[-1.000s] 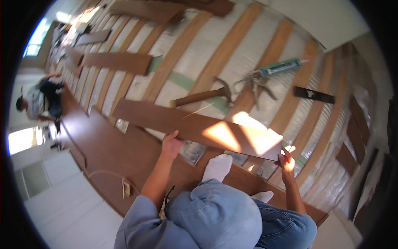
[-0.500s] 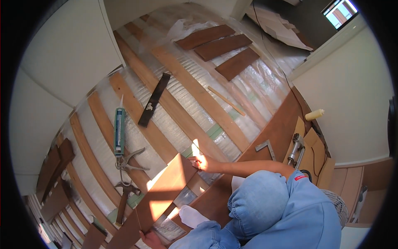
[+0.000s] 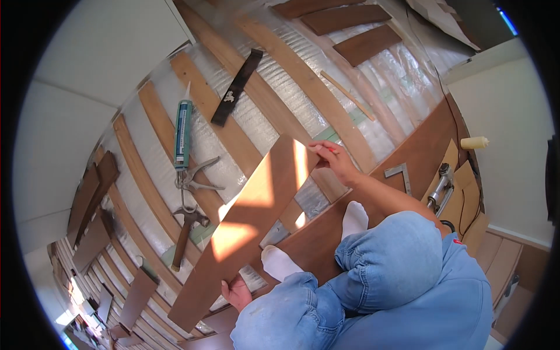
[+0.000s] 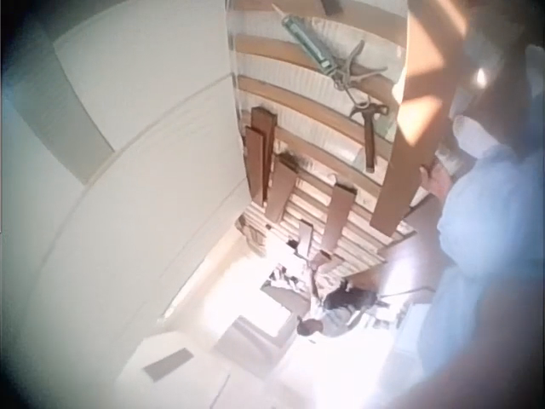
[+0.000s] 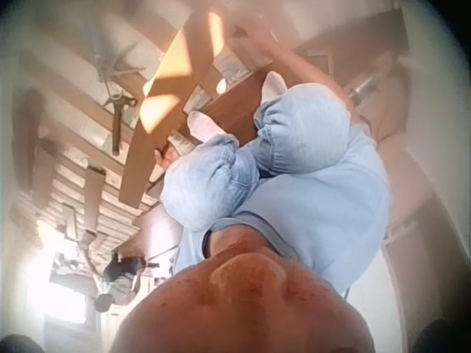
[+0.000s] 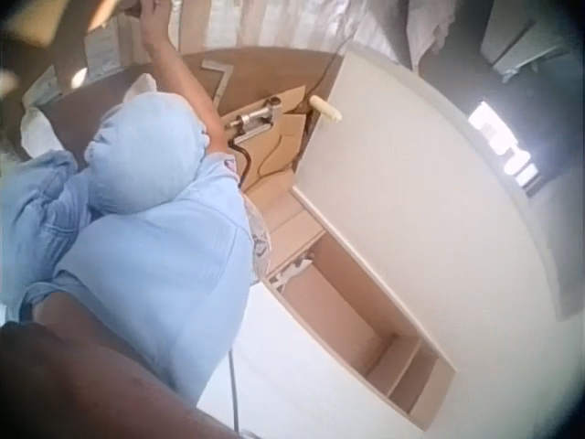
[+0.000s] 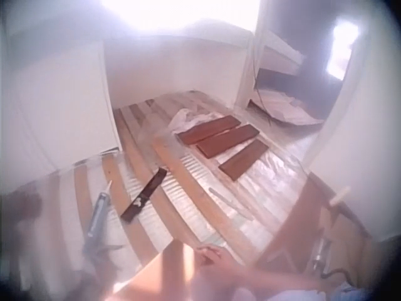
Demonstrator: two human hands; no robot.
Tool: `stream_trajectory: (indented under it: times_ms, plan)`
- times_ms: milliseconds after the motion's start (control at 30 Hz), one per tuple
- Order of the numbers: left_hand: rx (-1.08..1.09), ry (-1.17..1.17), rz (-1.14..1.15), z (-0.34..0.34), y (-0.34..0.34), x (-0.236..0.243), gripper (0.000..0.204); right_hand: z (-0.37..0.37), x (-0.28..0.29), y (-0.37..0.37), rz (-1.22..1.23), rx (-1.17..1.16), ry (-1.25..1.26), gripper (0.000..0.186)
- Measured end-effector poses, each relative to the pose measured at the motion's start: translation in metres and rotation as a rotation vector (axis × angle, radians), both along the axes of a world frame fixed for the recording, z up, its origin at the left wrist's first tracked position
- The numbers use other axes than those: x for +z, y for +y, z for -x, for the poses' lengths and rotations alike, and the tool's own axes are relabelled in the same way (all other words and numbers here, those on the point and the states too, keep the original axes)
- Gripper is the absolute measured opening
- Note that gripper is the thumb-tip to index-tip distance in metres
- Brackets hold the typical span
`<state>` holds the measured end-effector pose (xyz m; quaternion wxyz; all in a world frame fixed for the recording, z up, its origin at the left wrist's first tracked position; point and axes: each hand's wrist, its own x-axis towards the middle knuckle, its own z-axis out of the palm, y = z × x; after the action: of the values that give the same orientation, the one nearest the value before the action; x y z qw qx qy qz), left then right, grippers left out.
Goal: The person installs wood floorboards by applying adhesive with a caulk gun, positioning the boards on the subfloor, and securing them using a hammer and a pneumatic nailer. They use a square and a pencil to mark measurements on the boards before fitting them into place.
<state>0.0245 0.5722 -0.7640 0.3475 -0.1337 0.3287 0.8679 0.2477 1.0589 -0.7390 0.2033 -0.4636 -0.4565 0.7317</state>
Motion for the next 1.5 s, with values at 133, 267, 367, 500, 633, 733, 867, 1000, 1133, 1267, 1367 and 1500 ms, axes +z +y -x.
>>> stream_trajectory:
  times_ms: [133,267,367,500,633,733,867,1000,1133,1267,1367,1500]
  plan:
    - [-0.080,-0.035,-0.057,-0.016,0.052,0.016,0.052,-0.025,0.017,0.021,0.136,-0.319,0.357,0.047]
    - [-0.184,-0.158,-0.073,-0.031,0.134,0.030,0.055,0.001,0.049,-0.022,0.275,-0.380,0.528,0.050]
    - [-0.345,-0.170,-0.070,-0.047,0.190,0.039,0.054,0.014,0.075,-0.040,0.260,-0.421,0.431,0.045]
    - [-0.939,-0.062,-0.021,-0.075,0.248,0.079,0.054,-0.047,0.062,0.004,0.101,-0.567,0.369,0.039]
    - [-1.616,0.518,0.173,-0.046,0.269,0.135,0.057,-0.110,0.057,0.058,0.071,-0.728,0.353,0.033]
    - [-1.163,1.730,0.410,-0.014,0.304,0.185,0.066,-0.150,0.044,0.076,0.022,-0.814,0.347,0.032]
    - [-1.345,1.745,0.887,0.033,0.329,0.137,0.061,-0.161,0.048,0.089,-0.014,-0.865,0.417,0.033]
    - [-1.524,1.015,0.746,0.025,0.325,0.136,0.034,-0.170,0.054,0.090,0.051,-0.923,0.436,0.034]
    - [-1.304,1.134,0.702,0.013,0.341,0.175,0.029,-0.154,0.104,0.109,-0.070,-0.883,0.730,0.039]
    - [-1.028,1.188,0.490,0.007,0.382,0.215,0.026,-0.097,0.199,0.117,-0.319,-0.611,0.715,0.053]
    - [-0.868,1.233,0.341,-0.014,0.408,0.224,0.025,-0.049,0.249,0.104,-0.588,-0.612,0.565,0.061]
    - [-1.026,1.835,0.423,-0.034,0.420,0.258,0.022,-0.043,0.328,0.128,-0.703,-0.537,0.302,0.053]
